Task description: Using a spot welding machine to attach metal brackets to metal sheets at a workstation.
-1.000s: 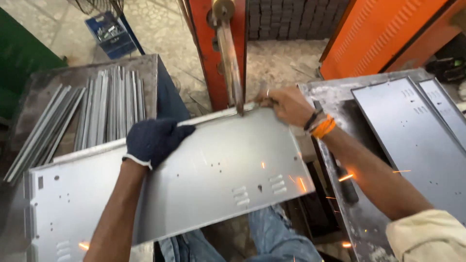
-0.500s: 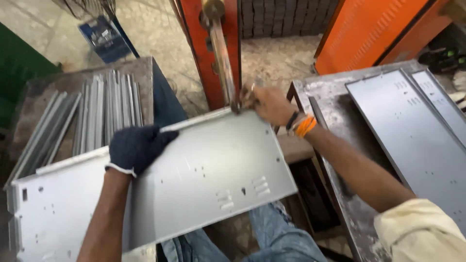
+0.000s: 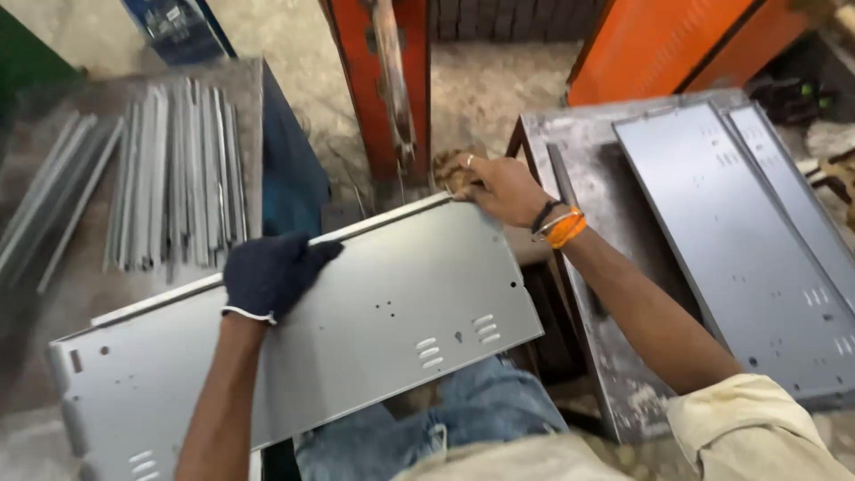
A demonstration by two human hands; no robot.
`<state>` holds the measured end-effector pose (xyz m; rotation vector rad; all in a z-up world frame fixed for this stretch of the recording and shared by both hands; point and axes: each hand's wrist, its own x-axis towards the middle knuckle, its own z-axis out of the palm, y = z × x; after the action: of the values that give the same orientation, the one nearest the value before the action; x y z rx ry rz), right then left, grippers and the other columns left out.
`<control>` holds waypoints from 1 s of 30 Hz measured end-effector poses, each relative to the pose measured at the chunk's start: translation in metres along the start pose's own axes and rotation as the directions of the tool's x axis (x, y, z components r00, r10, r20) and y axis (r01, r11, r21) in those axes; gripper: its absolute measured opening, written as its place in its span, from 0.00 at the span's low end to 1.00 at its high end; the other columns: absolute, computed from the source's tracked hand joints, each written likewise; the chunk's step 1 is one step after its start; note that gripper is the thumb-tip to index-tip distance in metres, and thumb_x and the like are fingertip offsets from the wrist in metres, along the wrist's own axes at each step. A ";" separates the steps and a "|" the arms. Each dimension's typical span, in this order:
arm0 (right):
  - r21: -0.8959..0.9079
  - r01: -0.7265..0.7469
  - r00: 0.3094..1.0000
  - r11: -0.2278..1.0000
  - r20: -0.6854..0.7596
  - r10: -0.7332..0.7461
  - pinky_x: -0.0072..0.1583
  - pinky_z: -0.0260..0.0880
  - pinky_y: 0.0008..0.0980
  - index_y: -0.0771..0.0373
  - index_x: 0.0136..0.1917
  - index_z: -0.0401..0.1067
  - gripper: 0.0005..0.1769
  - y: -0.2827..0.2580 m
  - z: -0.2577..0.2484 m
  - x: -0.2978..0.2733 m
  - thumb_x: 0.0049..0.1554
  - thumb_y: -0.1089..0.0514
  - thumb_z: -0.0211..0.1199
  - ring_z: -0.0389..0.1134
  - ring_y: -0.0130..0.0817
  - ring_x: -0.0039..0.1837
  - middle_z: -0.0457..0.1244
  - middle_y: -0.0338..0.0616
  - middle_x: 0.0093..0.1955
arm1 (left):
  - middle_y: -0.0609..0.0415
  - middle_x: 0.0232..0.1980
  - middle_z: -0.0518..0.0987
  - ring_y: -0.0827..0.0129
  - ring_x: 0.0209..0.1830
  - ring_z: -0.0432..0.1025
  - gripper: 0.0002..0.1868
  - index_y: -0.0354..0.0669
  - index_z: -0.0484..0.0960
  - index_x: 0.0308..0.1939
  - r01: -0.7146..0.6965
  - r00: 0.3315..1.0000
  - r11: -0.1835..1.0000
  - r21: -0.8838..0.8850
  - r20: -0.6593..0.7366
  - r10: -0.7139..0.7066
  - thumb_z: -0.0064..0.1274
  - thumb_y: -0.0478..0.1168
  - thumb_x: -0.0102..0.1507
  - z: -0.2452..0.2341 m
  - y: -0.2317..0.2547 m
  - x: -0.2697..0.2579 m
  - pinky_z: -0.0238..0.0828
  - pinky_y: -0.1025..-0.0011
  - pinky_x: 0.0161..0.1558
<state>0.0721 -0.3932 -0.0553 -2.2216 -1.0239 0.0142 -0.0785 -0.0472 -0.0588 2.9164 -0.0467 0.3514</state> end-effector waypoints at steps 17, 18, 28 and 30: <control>-0.488 -0.186 0.979 0.853 -0.014 0.205 0.66 0.56 0.49 0.60 0.56 0.68 0.34 -0.029 0.087 -0.159 0.41 0.46 0.77 0.61 0.48 0.66 0.63 0.48 0.58 | 0.44 0.36 0.84 0.46 0.36 0.79 0.30 0.46 0.87 0.40 -0.004 0.980 0.971 -0.239 0.193 0.052 0.64 0.66 0.50 0.085 0.068 -0.101 0.74 0.51 0.38; -0.538 -0.178 0.980 0.824 -0.021 0.198 0.66 0.57 0.47 0.58 0.55 0.68 0.31 -0.030 0.089 -0.156 0.42 0.49 0.76 0.62 0.46 0.66 0.64 0.46 0.58 | 0.44 0.37 0.85 0.47 0.38 0.79 0.30 0.46 0.87 0.41 0.012 0.967 0.978 -0.208 0.250 0.041 0.66 0.66 0.50 0.081 0.066 -0.100 0.74 0.51 0.40; -0.183 0.074 0.974 0.980 0.224 -0.032 0.49 0.67 0.53 0.61 0.54 0.71 0.23 -0.071 0.133 -0.098 0.51 0.47 0.72 0.71 0.56 0.49 0.67 0.51 0.44 | 0.46 0.35 0.84 0.49 0.39 0.79 0.24 0.48 0.86 0.35 0.069 0.950 0.990 -0.125 0.311 -0.027 0.66 0.63 0.51 0.079 0.070 -0.099 0.73 0.52 0.42; -0.124 0.120 0.974 0.985 0.208 -0.093 0.48 0.68 0.52 0.57 0.50 0.75 0.14 -0.058 0.142 -0.100 0.54 0.49 0.68 0.72 0.53 0.48 0.68 0.47 0.44 | 0.46 0.36 0.84 0.49 0.38 0.79 0.21 0.50 0.86 0.35 0.064 0.952 0.988 -0.139 0.306 -0.019 0.65 0.61 0.52 0.079 0.062 -0.103 0.73 0.51 0.40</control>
<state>-0.0747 -0.3523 -0.1561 -2.3196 -1.2886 0.1285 -0.1636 -0.1228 -0.1460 2.7906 -0.0547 -0.1080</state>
